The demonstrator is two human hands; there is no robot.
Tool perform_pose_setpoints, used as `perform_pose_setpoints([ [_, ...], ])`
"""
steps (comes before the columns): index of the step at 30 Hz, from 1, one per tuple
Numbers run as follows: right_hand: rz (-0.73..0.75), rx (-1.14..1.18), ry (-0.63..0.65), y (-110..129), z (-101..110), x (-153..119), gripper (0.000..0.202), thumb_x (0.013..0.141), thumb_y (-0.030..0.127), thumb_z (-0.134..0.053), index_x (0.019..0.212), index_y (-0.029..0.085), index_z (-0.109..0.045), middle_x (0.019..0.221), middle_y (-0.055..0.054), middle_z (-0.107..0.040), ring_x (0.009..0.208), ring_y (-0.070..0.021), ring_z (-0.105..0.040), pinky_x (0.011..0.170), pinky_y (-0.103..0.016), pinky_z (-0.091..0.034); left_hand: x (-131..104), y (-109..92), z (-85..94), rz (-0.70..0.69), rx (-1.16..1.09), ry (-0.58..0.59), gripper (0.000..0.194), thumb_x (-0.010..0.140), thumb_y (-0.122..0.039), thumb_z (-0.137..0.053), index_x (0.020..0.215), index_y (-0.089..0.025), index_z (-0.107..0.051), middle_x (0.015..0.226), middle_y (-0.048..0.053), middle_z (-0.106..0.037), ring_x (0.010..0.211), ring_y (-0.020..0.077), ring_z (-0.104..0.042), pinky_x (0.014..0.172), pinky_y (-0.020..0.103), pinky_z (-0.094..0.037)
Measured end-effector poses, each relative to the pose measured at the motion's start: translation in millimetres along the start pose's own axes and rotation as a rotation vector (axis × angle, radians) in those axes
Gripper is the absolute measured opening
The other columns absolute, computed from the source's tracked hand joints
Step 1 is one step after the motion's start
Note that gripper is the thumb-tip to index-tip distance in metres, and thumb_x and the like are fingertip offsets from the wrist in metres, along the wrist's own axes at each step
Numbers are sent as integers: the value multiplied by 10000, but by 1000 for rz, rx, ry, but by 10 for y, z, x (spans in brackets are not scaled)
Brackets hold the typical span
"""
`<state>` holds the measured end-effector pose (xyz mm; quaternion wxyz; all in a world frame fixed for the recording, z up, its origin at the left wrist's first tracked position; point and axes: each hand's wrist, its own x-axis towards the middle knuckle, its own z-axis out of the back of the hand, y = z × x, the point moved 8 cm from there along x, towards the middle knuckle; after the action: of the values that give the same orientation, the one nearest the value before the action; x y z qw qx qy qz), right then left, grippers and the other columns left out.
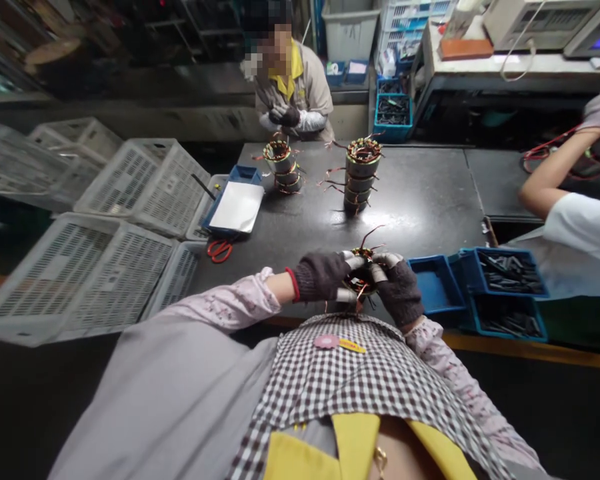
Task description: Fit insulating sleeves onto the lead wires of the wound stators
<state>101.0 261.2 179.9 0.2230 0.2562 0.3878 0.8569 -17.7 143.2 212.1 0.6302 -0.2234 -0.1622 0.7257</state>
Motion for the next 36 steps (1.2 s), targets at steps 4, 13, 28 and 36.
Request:
perform_pose_setpoints([
  [4,-27,60,3,-29,6,1,228,993,386,-602,1131,260,-733,1140,-98,-792,1073,-291,-738,1004,-486,-603,164,-233,-175,-75,107,78,201,934,-298,-627,914,-203,-803,1027,152,-782,928,291,-725,798,384,-524],
  [13,-157,74,50,-110,-104,-36,303,976,421,-614,1179,234,-739,1174,-119,-797,1099,-314,-749,1022,-515,-607,11,179,-45,364,-680,11,210,828,-388,-717,766,-189,-748,696,28,-697,611,161,-588,603,279,-464],
  [28,-201,506,314,207,16,67,245,913,438,-792,1057,242,-820,1110,-51,-822,1104,-285,-755,1069,-495,-601,378,122,-481,174,-1447,149,576,612,-614,-960,795,-126,-714,737,54,-692,709,170,-645,682,285,-519],
  [36,-274,631,150,62,34,-77,258,881,469,-829,1057,282,-798,1126,-36,-816,1097,-277,-758,1036,-463,-623,521,24,-446,152,-1484,87,564,612,-535,-981,909,-131,-723,811,51,-715,697,138,-639,661,258,-519],
])
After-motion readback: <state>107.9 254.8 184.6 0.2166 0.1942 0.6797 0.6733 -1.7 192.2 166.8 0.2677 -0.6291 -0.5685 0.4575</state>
